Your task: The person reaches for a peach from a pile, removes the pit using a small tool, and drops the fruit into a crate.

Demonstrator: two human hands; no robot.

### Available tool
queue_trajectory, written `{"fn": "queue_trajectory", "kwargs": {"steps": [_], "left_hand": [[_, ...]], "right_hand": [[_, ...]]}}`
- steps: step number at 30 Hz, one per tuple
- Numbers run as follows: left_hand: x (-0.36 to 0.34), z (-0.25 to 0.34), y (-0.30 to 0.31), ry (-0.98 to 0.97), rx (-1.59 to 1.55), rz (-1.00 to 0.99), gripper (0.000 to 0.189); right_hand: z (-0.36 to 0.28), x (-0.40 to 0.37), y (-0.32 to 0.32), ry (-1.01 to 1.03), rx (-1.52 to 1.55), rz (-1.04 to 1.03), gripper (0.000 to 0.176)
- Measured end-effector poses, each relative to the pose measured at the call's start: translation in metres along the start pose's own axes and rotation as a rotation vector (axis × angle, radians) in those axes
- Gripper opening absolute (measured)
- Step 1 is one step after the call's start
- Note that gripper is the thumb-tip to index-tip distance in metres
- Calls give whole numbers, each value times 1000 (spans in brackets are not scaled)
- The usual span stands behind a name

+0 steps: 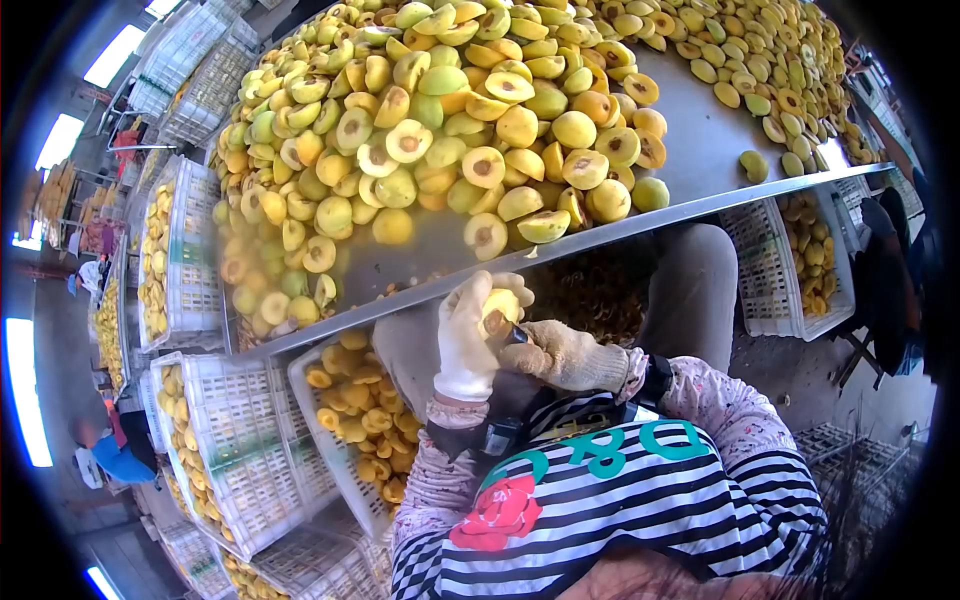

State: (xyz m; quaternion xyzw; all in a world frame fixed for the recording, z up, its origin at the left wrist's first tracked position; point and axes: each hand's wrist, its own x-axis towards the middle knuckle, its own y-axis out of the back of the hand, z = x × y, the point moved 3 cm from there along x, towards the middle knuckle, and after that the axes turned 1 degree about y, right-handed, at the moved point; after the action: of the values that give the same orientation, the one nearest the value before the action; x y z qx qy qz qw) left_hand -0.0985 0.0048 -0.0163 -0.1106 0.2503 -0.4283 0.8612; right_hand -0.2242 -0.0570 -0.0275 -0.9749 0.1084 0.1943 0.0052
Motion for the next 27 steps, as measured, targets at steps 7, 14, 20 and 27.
{"fn": "queue_trajectory", "kwargs": {"steps": [7,14,20,27], "left_hand": [[15,11,-11,59,-91,-326,31],[4,0,-20,-68,-127,-184,31],[24,6,-5,239,89,-511,32],[29,-17,4,329,-815,-178,32]], "right_hand": [[24,-1,3,-157,372,-261,40],[31,-5,7,0,151,-158,41],[48,6,-8,-99,362,-274,42],[21,-5,-23,-23,1323,-1005,46]]}}
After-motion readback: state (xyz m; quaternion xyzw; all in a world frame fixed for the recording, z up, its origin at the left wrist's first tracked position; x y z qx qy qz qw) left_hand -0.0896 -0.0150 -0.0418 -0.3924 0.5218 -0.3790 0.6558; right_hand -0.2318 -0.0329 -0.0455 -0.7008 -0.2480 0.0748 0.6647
